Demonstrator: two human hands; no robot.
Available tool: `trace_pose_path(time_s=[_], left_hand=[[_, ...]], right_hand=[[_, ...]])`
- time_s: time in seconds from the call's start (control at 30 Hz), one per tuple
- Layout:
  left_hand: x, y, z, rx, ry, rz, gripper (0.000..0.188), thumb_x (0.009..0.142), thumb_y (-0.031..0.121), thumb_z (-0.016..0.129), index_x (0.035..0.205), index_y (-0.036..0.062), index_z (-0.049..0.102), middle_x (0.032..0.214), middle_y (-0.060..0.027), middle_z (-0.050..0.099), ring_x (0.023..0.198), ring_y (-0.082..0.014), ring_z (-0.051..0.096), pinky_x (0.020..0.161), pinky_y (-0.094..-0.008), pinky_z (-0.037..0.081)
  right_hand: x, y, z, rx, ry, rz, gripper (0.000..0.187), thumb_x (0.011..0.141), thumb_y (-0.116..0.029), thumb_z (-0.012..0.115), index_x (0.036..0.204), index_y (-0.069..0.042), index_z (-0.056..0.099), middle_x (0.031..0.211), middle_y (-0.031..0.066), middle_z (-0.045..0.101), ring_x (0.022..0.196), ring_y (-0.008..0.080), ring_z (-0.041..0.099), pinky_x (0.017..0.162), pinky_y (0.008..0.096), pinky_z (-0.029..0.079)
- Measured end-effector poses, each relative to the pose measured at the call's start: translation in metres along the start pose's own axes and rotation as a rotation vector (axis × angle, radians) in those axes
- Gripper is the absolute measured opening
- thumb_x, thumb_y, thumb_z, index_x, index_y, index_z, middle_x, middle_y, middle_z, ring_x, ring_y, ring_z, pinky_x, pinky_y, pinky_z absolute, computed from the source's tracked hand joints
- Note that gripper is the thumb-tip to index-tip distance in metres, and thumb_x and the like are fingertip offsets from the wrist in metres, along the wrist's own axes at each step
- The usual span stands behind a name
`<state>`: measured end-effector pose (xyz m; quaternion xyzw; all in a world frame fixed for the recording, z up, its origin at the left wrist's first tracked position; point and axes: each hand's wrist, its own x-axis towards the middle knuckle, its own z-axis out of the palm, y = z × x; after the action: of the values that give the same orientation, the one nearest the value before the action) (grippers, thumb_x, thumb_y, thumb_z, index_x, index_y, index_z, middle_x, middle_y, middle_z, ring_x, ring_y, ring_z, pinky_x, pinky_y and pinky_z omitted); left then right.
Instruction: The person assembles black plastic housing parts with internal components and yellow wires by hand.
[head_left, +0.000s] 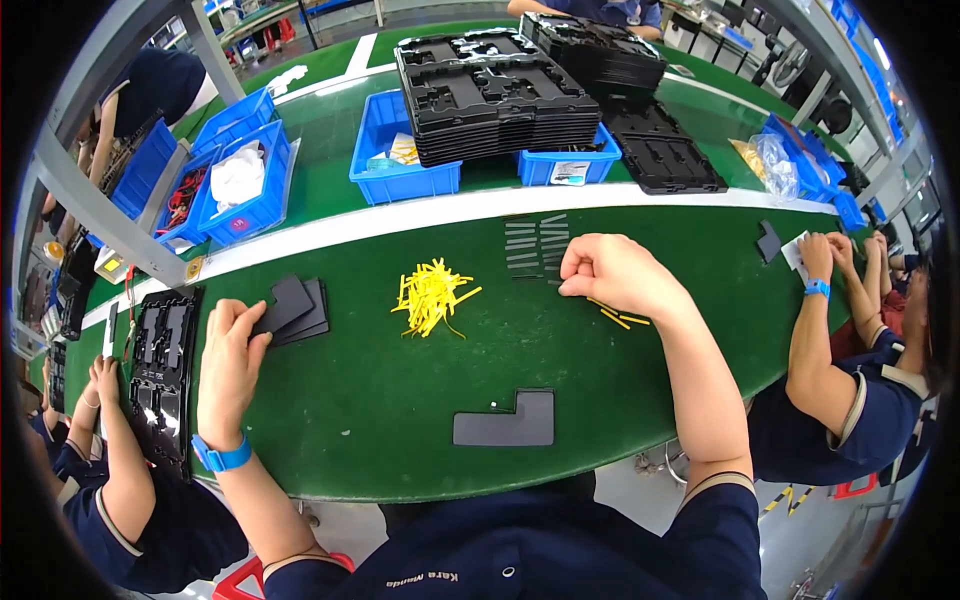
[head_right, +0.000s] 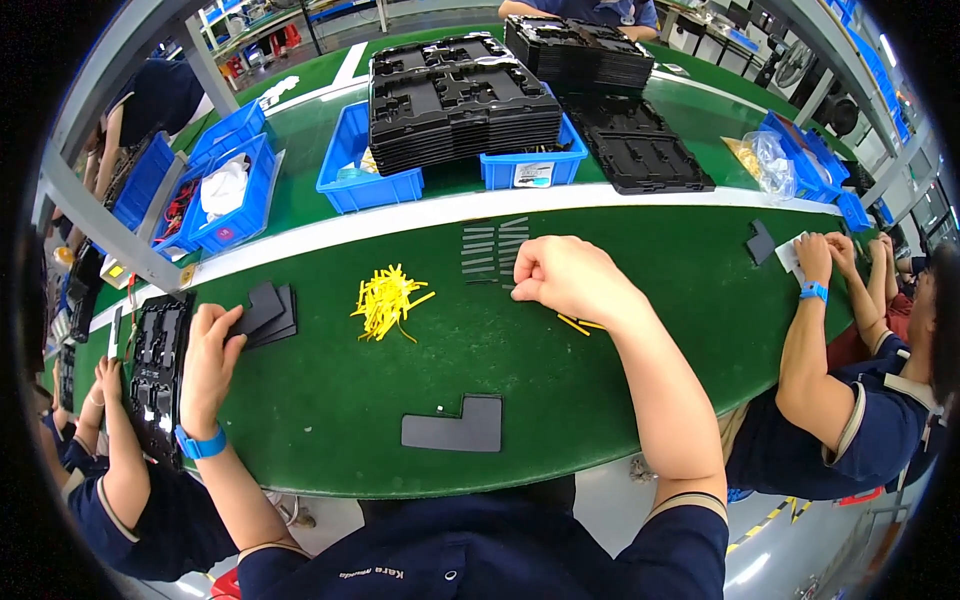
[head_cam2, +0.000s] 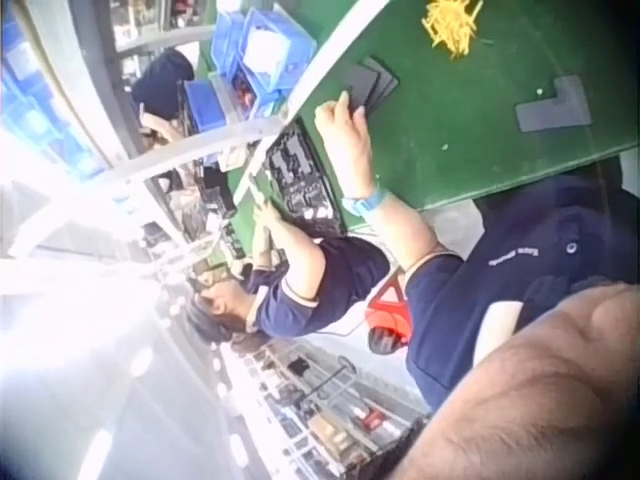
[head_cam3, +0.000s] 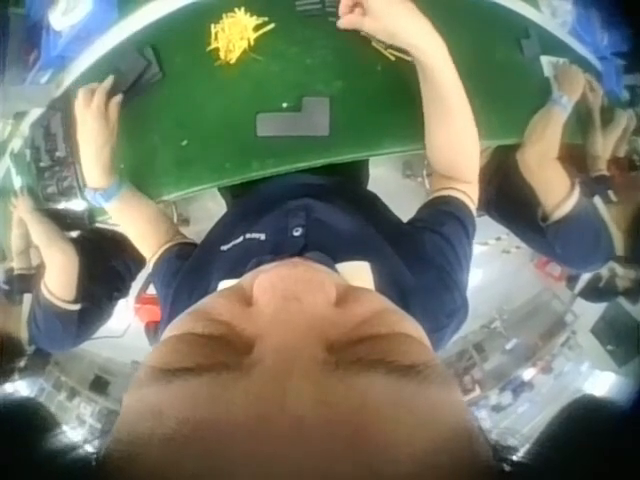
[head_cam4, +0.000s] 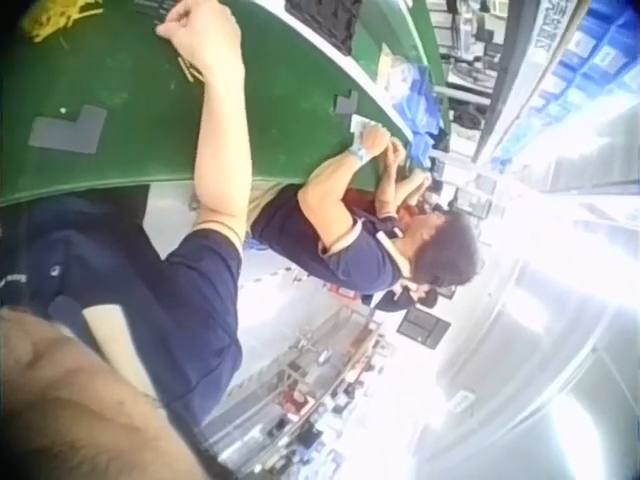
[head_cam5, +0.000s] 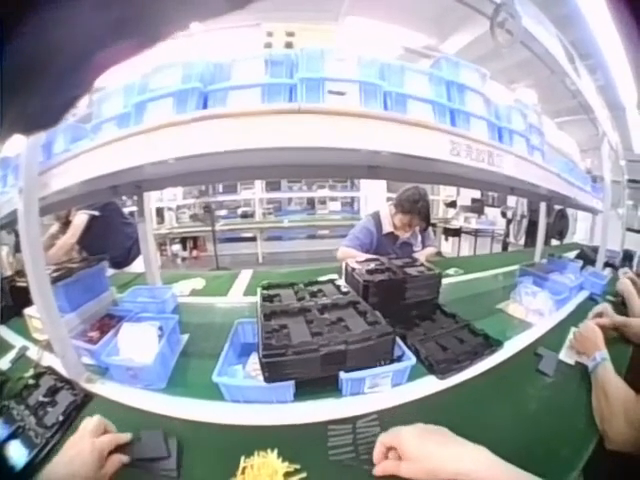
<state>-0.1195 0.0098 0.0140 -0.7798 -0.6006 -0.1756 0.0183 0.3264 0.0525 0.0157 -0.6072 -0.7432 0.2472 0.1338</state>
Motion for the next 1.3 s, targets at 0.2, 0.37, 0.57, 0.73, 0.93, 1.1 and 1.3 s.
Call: trace_pose_path(time_s=[0.2,0.37,0.57,0.73,0.93,1.1,1.3], left_hand=[[0.002,0.016,0.003,0.043,0.15,-0.012,0.048,0.073,0.008,0.079,0.116,0.0058,0.06,0.108,-0.0156,0.058,0.102,-0.0368,0.058,0.086,-0.0427,0.05],[0.008,0.107,0.025,-0.273,-0.154,0.534,0.051,0.069,0.043,0.081,0.107,0.0117,0.066,0.094,-0.0064,0.062,0.09,-0.0284,0.063,0.078,-0.0396,0.054],[0.0,0.141,0.035,-0.33,-0.409,0.779,0.062,0.071,0.033,0.082,0.122,0.0109,0.054,0.099,-0.0062,0.054,0.092,-0.0248,0.057,0.074,-0.0375,0.051],[-0.001,0.137,0.041,-0.444,-0.389,0.792,0.059,0.072,0.024,0.082,0.122,0.0102,0.052,0.099,-0.0072,0.053,0.091,-0.0256,0.056,0.076,-0.0377,0.051],[-0.006,0.136,0.04,-0.499,-0.31,0.758,0.055,0.077,0.012,0.078,0.126,0.0083,0.052,0.1,-0.0078,0.05,0.09,-0.0237,0.055,0.067,-0.0336,0.054],[-0.007,0.135,0.042,-0.588,-0.355,0.684,0.058,0.077,0.011,0.078,0.129,0.0093,0.051,0.102,-0.0077,0.051,0.092,-0.0241,0.056,0.07,-0.0342,0.054],[-0.008,0.128,0.043,-0.486,-0.291,0.746,0.059,0.075,0.02,0.079,0.128,0.0131,0.054,0.104,-0.0061,0.054,0.095,-0.0239,0.057,0.077,-0.0352,0.052]], right_hand=[[-0.004,-0.008,0.005,-0.116,-0.036,-0.043,0.011,0.082,-0.019,0.071,0.079,-0.009,0.067,0.083,0.0089,0.068,0.085,0.0298,0.067,0.075,0.0413,0.052],[-0.012,-0.015,0.016,-0.086,-0.001,-0.168,0.012,0.084,-0.01,0.069,0.081,-0.003,0.06,0.085,0.0098,0.061,0.081,0.0294,0.062,0.073,0.0394,0.049],[-0.014,-0.031,0.02,0.061,0.137,-0.314,0.011,0.085,-0.004,0.067,0.085,-0.002,0.056,0.087,0.01,0.055,0.077,0.0277,0.057,0.07,0.0372,0.047],[-0.01,-0.031,0.026,0.207,0.133,-0.386,0.014,0.087,-0.002,0.066,0.089,-0.002,0.052,0.087,0.0106,0.053,0.077,0.0279,0.055,0.07,0.0364,0.046],[-0.01,-0.031,0.036,0.46,0.071,-0.385,0.011,0.09,0.004,0.061,0.09,-0.001,0.051,0.09,0.0079,0.055,0.073,0.0175,0.056,0.064,0.0295,0.048],[-0.012,-0.038,0.042,0.551,0.051,-0.331,0.013,0.091,0.007,0.06,0.101,0.0,0.058,0.089,0.0071,0.057,0.071,0.0149,0.057,0.063,0.0268,0.048],[-0.01,-0.042,0.041,0.437,0.034,-0.406,0.016,0.089,0.007,0.06,0.102,0.0,0.065,0.088,0.007,0.059,0.073,0.0168,0.058,0.064,0.0273,0.048]])
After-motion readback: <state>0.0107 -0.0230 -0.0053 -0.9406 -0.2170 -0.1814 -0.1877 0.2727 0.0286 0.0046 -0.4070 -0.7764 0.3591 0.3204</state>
